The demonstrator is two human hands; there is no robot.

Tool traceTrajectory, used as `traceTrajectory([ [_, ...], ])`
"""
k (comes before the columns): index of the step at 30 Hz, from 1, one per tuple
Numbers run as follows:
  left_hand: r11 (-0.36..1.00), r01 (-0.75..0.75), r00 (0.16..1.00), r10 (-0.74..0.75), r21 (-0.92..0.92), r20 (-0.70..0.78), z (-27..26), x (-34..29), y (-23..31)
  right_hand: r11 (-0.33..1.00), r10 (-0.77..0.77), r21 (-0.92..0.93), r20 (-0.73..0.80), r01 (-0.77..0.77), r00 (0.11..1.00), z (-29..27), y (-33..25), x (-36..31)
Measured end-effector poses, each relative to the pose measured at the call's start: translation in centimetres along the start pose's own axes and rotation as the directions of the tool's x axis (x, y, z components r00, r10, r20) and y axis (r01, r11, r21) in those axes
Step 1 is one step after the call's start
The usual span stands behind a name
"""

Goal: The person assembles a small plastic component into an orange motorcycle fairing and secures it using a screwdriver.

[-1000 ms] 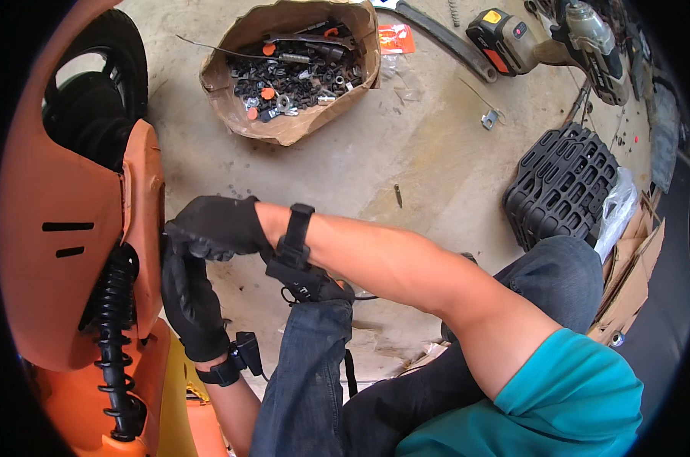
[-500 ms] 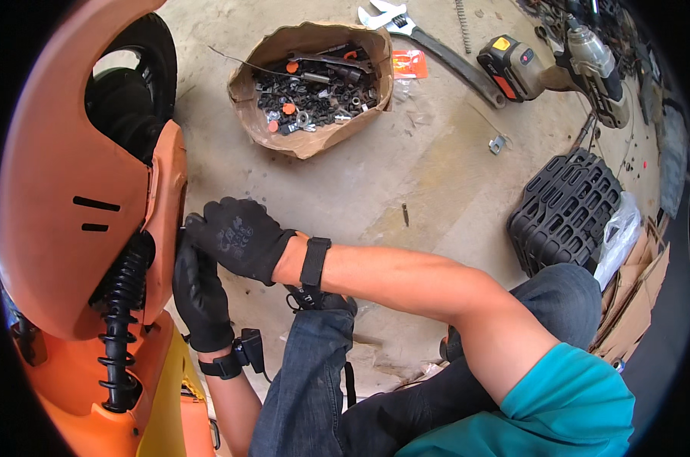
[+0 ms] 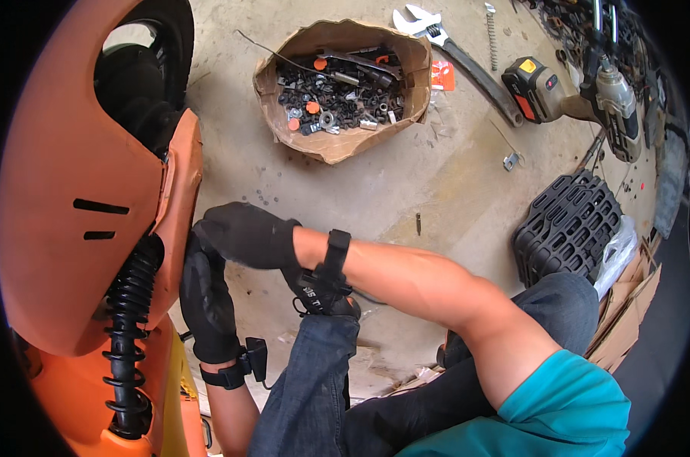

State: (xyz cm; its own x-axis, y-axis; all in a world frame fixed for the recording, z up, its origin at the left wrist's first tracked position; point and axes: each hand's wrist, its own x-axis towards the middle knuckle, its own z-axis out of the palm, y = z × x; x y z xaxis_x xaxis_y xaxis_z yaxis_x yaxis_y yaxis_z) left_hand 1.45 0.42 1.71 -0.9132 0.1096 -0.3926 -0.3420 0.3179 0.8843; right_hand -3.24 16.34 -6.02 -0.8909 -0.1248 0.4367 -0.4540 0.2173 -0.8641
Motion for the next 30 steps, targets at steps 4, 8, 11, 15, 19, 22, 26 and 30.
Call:
traceTrajectory([
  [4, 0.997, -0.076, 0.997, 0.076, -0.026, 0.011, 0.7, 0.2, 0.1, -0.151, 0.370, 0.604, 0.769, -0.783, 0.522, -2.0, 0.6, -0.3],
  [8, 0.720, -0.320, 0.936, 0.340, 0.616, 0.088, 0.8, 0.3, 0.9, 0.058, 0.385, 0.661, 0.677, -0.748, 0.628, -3.3, -0.7, -0.4],
  [11, 0.619, -0.379, 0.901, 0.418, 0.688, 0.119, 1.1, 0.4, 1.1, 0.697, 0.549, 0.319, 0.337, -0.642, 0.765, -3.1, -2.0, -0.2],
  [15, 0.993, -0.115, 0.990, 0.114, -0.011, -0.084, 1.9, 0.6, 1.1, 0.940, 0.341, 0.003, 0.074, -0.342, 0.937, -2.8, -3.1, -0.9],
  [19, 0.969, -0.199, 0.979, 0.204, 0.144, -0.026, 2.1, 0.5, 1.2, 0.924, 0.307, -0.244, 0.014, -0.295, 0.951, -2.0, -3.7, -1.8],
  [22, 0.990, -0.138, 0.990, 0.138, -0.007, -0.024, 1.7, 0.5, 1.0, 0.916, 0.307, -0.274, 0.012, -0.292, 0.952, -1.5, -3.6, -1.8],
  [26, 0.984, -0.162, 0.986, 0.164, 0.071, -0.022, 1.1, 0.3, 0.3, 0.899, 0.361, -0.296, 0.087, -0.322, 0.929, -1.5, -3.5, -1.3],
  [30, 0.897, -0.257, 0.965, 0.254, 0.359, 0.057, 0.6, 0.3, 0.3, 0.900, 0.412, -0.224, 0.163, -0.373, 0.896, -2.0, -3.5, -0.8],
])
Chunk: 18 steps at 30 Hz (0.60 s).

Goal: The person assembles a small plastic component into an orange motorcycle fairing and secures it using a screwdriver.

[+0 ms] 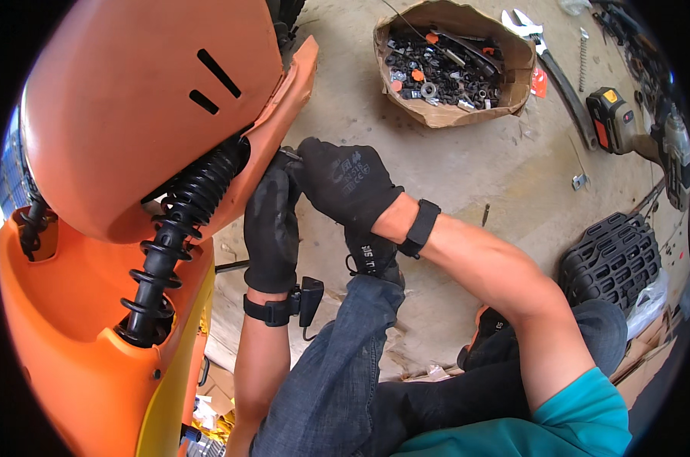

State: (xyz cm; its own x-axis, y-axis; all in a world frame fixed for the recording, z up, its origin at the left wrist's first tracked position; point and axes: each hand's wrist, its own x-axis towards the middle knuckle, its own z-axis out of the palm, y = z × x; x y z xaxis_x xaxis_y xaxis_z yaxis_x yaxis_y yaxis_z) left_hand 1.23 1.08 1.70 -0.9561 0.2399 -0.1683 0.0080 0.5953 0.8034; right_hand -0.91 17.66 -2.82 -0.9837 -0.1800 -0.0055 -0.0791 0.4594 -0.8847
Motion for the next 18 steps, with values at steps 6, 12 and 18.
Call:
traceTrajectory([
  [6, 0.972, -0.128, 0.992, 0.127, 0.197, 0.022, -0.2, 0.0, 0.3, 0.961, -0.164, 0.187, -0.212, 0.205, 0.963, 0.5, 0.1, 0.9],
  [12, 0.880, -0.219, 0.970, 0.243, 0.421, -0.005, 0.2, 0.8, -0.3, 0.303, 0.131, 0.723, 0.614, -0.621, 0.779, -0.7, 0.9, 1.4],
  [18, 0.993, -0.104, 0.993, 0.100, 0.063, 0.060, 0.9, 1.8, 0.1, 0.208, 0.049, 0.849, 0.488, -0.487, 0.872, -0.8, 0.4, 0.1],
])
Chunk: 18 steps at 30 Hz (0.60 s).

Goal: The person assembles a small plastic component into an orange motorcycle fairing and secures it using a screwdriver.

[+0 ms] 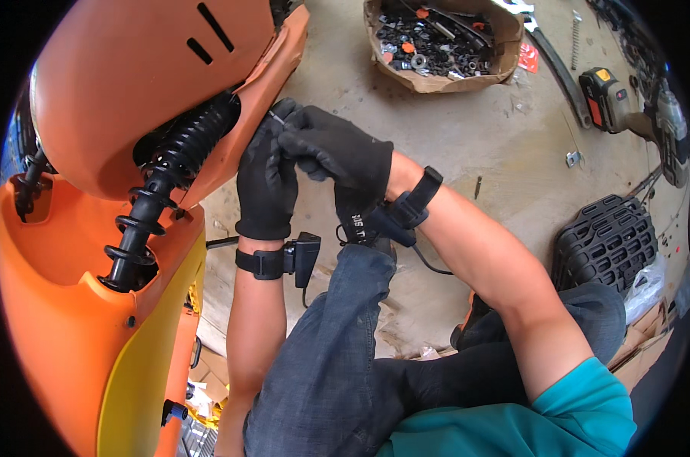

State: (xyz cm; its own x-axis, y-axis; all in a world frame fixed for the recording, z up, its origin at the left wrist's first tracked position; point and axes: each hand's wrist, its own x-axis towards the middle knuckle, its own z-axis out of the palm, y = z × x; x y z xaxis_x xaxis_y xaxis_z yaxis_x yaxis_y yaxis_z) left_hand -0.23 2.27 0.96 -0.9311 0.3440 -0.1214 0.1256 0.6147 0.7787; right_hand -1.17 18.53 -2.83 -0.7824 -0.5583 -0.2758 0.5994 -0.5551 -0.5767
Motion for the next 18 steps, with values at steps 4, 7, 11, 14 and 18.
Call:
traceTrajectory([
  [4, 0.987, -0.026, 0.998, 0.018, 0.160, 0.054, 0.0, 0.5, 0.0, 0.971, -0.123, -0.222, -0.131, 0.092, 0.984, 0.6, -0.1, -1.0],
  [7, 0.969, 0.107, 0.992, -0.120, -0.223, -0.048, 1.1, 1.1, -0.3, 0.862, -0.132, -0.506, -0.257, -0.017, 0.957, 0.9, -0.2, -2.4],
  [11, 0.467, 0.222, 0.899, -0.437, -0.856, -0.005, 1.9, 1.0, 0.1, 0.792, -0.086, -0.588, -0.371, -0.162, 0.925, 0.4, -0.7, -4.7],
  [14, 0.829, 0.224, 0.963, -0.269, -0.512, -0.016, 1.7, 1.2, -0.1, 0.662, -0.188, -0.743, -0.295, -0.101, 0.937, 0.3, -0.4, -5.2],
  [18, 0.566, 0.254, 0.916, -0.402, -0.784, 0.007, 1.4, 0.9, -0.4, 0.584, -0.315, -0.808, -0.307, -0.072, 0.898, 0.3, 0.7, -5.0],
])
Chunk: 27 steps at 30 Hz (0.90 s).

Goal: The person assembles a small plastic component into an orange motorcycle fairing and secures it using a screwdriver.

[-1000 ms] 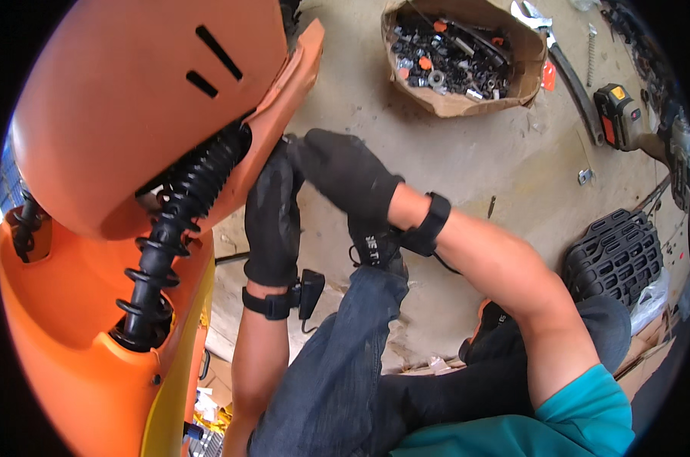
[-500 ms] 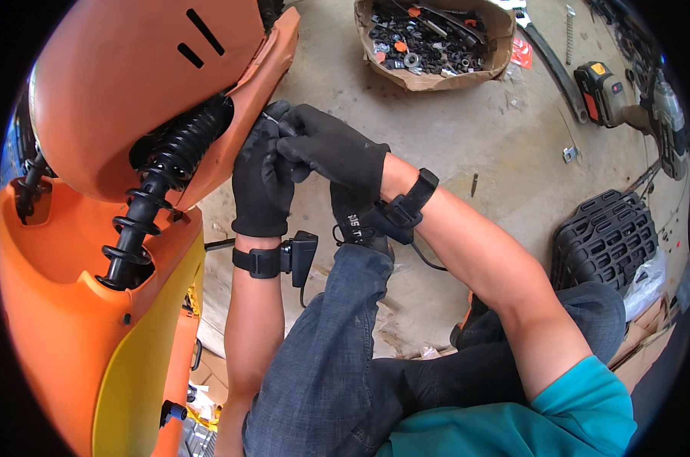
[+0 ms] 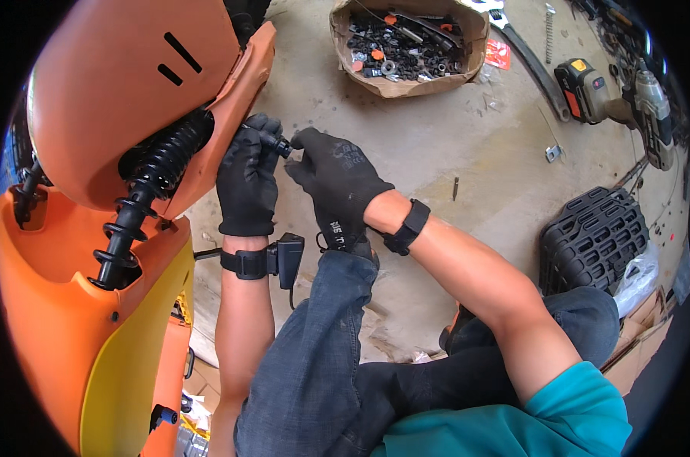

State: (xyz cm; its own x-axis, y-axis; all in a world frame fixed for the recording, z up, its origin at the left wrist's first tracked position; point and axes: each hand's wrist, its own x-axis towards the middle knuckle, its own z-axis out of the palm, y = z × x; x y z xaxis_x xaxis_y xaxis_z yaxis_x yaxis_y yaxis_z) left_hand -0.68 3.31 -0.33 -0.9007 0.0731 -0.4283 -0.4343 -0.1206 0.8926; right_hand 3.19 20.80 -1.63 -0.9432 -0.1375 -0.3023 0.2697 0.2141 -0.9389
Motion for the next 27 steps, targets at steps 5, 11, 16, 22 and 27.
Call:
traceTrajectory([
  [5, 0.999, 0.023, 1.000, -0.023, -0.049, 0.004, 0.2, 0.0, -0.1, 0.969, 0.010, -0.245, 0.107, 0.017, 0.994, -1.8, 3.5, -1.2],
  [11, 0.992, 0.057, 0.997, -0.063, -0.112, -0.052, 0.3, 0.3, -0.3, 0.642, 0.112, -0.762, 0.197, 0.080, 0.974, -12.2, 7.9, -3.1],
  [16, 0.999, -0.028, 0.999, 0.027, -0.029, -0.033, 0.2, 0.7, -1.2, 0.546, 0.307, -0.837, 0.151, -0.043, 0.940, -14.7, 9.8, -7.0],
  [22, 0.996, -0.028, 0.998, 0.033, -0.080, 0.056, -0.2, 0.5, -0.6, 0.475, 0.329, -0.873, 0.059, -0.111, 0.943, -11.0, 12.1, -9.7],
  [27, 0.996, -0.048, 0.998, 0.045, -0.071, -0.037, 0.3, 0.5, -0.8, 0.547, 0.295, -0.827, 0.043, -0.132, 0.955, -11.0, 12.3, -10.0],
])
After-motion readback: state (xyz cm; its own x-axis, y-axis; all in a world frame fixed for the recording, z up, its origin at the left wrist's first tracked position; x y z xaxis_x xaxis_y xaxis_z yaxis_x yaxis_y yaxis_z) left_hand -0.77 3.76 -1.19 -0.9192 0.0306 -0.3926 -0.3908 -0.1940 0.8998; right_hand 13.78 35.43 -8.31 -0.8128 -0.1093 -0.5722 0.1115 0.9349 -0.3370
